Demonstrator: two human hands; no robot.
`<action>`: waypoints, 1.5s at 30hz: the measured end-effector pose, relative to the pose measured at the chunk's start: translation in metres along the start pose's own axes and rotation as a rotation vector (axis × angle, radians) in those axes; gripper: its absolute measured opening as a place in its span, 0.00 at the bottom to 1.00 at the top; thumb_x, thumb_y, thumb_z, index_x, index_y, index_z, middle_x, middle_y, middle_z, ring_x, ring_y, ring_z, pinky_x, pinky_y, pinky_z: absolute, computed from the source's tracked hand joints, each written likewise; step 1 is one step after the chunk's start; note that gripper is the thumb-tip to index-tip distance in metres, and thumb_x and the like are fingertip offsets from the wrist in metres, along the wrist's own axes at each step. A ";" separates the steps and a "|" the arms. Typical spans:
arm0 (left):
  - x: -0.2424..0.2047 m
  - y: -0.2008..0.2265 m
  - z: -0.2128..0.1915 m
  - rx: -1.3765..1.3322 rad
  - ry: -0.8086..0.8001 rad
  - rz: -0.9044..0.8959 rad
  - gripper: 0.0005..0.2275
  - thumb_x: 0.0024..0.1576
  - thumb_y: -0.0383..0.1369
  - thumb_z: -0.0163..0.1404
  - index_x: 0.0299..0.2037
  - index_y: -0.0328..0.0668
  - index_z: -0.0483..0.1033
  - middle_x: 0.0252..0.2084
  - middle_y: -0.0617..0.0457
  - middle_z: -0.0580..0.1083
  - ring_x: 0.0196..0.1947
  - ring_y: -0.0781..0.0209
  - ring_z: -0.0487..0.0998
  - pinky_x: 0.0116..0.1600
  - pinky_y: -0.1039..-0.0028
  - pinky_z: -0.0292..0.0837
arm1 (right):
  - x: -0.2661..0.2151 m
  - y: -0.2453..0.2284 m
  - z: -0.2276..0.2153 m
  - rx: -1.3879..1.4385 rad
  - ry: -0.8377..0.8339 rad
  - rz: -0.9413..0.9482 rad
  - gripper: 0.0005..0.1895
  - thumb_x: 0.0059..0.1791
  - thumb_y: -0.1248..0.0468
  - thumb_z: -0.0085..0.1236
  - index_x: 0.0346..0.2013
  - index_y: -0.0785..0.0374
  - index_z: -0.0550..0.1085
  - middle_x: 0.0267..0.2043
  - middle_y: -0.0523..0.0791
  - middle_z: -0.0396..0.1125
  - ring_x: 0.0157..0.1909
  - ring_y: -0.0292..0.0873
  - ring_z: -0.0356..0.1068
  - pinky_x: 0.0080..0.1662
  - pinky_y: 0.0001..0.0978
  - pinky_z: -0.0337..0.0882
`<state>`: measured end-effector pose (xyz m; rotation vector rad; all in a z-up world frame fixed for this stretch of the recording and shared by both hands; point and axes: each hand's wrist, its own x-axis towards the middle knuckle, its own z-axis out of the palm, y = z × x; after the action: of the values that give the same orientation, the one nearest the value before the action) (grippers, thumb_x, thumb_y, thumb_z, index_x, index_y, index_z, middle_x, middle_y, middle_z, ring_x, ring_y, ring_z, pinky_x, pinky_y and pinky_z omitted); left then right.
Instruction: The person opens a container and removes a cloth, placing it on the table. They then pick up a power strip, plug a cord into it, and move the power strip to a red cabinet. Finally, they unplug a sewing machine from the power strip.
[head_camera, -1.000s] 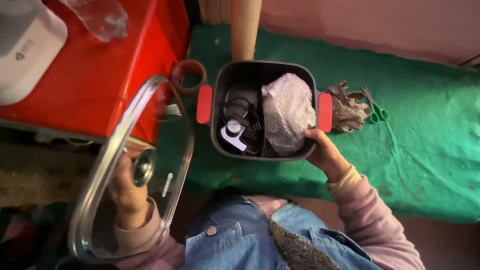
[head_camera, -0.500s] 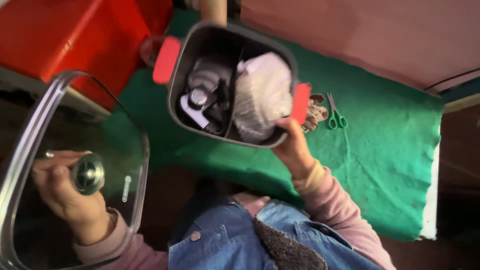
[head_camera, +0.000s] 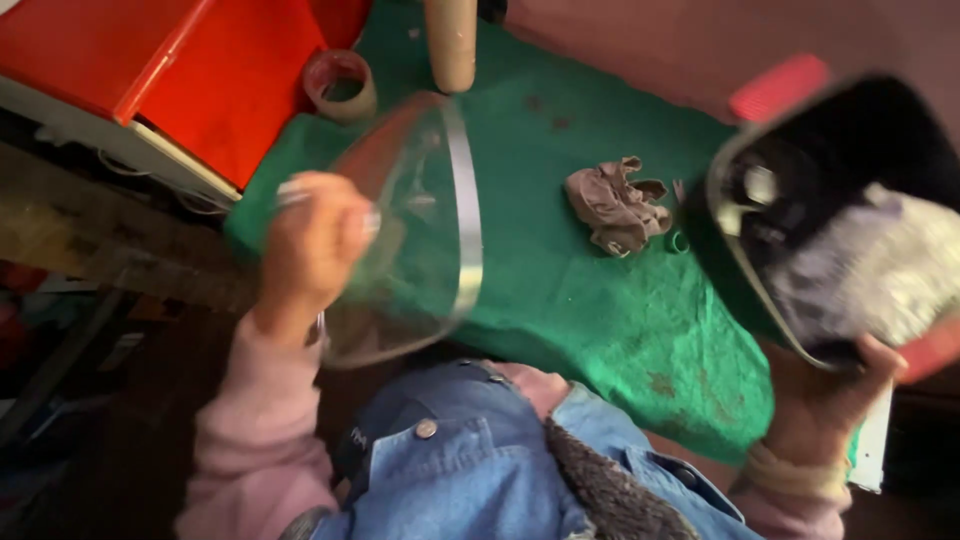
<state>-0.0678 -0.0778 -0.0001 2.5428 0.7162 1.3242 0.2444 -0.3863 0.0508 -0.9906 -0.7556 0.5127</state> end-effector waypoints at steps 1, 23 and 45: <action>0.008 -0.001 0.015 0.000 0.002 0.000 0.06 0.71 0.32 0.48 0.43 0.41 0.71 0.42 0.47 0.73 0.47 0.43 0.76 0.54 0.60 0.73 | -0.006 0.005 -0.013 -0.049 0.025 -0.023 0.35 0.53 0.60 0.59 0.71 0.53 0.53 0.75 0.49 0.51 0.75 0.54 0.53 0.73 0.58 0.60; 0.074 -0.022 0.069 0.241 -0.432 0.274 0.32 0.45 0.47 0.63 0.59 0.45 0.67 0.62 0.40 0.67 0.55 0.41 0.73 0.56 0.55 0.71 | 0.014 0.024 -0.047 0.101 0.216 0.066 0.52 0.47 0.60 0.60 0.81 0.53 0.45 0.78 0.49 0.50 0.78 0.54 0.54 0.73 0.56 0.61; 0.037 0.032 0.012 0.236 -0.136 0.889 0.05 0.57 0.28 0.52 0.39 0.43 0.68 0.41 0.51 0.75 0.47 0.54 0.78 0.61 0.63 0.74 | 0.095 0.155 -0.055 0.230 -0.266 0.924 0.44 0.43 0.54 0.54 0.72 0.68 0.58 0.68 0.55 0.63 0.66 0.54 0.64 0.68 0.48 0.61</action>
<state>-0.0291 -0.0867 0.0313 3.2623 -0.3838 1.2745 0.3394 -0.2786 -0.0737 -1.0300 -0.4148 1.5198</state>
